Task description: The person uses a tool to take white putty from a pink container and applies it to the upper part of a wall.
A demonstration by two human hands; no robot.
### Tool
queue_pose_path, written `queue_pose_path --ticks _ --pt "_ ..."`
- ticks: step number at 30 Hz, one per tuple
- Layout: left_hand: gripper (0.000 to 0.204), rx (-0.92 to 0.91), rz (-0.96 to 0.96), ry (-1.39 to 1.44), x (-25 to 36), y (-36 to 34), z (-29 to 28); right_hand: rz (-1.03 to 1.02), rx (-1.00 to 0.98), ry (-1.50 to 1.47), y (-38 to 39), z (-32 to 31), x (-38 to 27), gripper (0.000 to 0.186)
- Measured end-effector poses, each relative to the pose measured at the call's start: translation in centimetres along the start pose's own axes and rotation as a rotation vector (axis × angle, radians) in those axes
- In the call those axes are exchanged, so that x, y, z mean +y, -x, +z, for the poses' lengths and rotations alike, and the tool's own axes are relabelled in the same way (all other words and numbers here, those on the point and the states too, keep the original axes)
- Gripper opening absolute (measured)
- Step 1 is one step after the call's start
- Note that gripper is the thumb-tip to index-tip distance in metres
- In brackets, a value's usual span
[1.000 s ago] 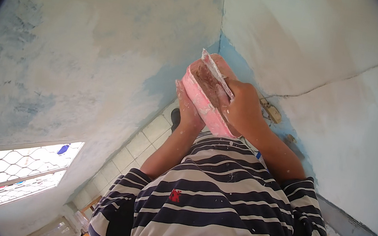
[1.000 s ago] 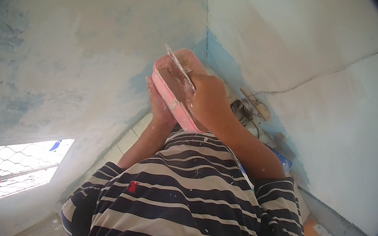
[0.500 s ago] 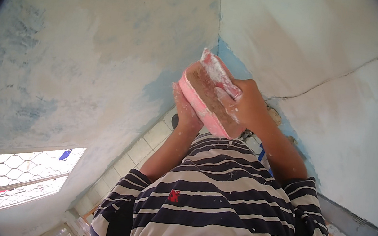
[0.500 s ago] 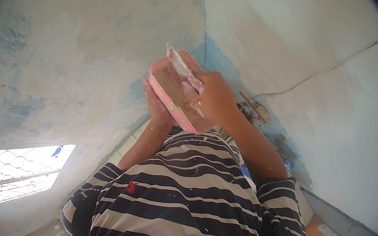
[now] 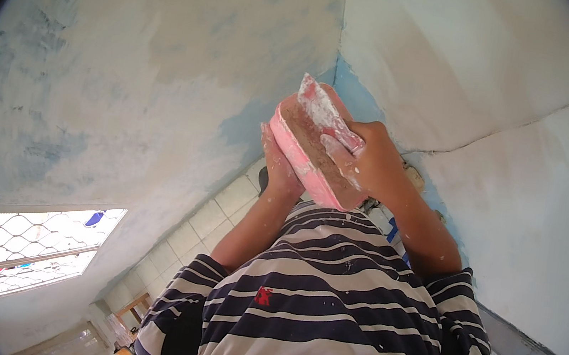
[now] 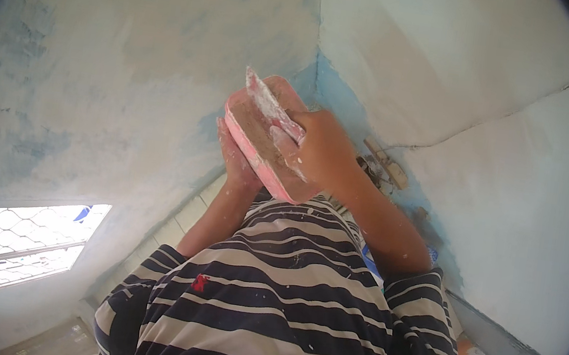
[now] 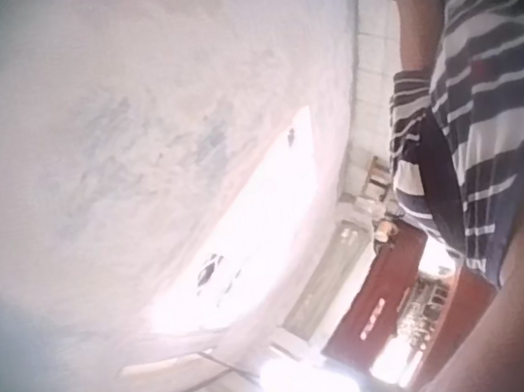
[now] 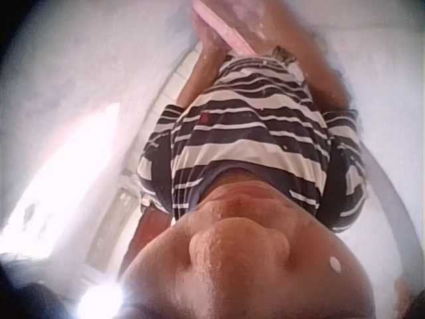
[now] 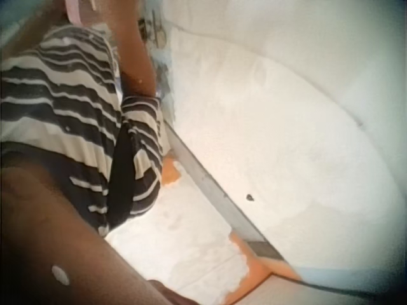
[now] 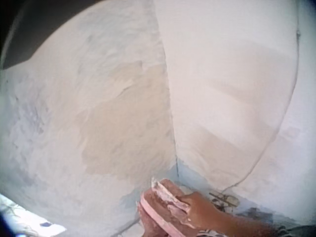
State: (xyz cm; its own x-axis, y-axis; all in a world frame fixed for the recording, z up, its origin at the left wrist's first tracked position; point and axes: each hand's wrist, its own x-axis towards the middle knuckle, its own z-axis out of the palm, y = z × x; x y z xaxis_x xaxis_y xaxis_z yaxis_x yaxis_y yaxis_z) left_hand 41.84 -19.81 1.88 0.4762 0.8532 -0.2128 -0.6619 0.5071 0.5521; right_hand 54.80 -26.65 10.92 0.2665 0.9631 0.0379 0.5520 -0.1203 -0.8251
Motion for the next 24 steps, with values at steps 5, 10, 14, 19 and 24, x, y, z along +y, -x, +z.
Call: queue_pose_path --ticks 5,10,14,19,24 --pt "0.064 -0.016 -0.032 0.045 0.6 0.2 0.2 -0.21 0.142 0.027 0.1 2.1 0.7 0.019" --pt "0.066 0.03 -0.038 0.03 0.2 -0.1 -0.2 -0.078 0.103 -0.043 0.4 0.5 -0.3 0.016" --pt "0.066 -0.024 -0.03 0.021 0.3 -0.3 -0.4 -0.002 0.014 -0.045 0.1 0.2 -0.4 0.016" --pt "0.064 0.002 -0.048 -0.003 0.0 -0.5 0.2 -0.122 0.079 0.017 -0.3 1.9 1.7 0.014" --pt "0.059 -0.04 -0.052 0.023 -0.5 -1.3 -0.9 -0.155 0.02 0.179 -1.4 2.2 1.5 0.016"
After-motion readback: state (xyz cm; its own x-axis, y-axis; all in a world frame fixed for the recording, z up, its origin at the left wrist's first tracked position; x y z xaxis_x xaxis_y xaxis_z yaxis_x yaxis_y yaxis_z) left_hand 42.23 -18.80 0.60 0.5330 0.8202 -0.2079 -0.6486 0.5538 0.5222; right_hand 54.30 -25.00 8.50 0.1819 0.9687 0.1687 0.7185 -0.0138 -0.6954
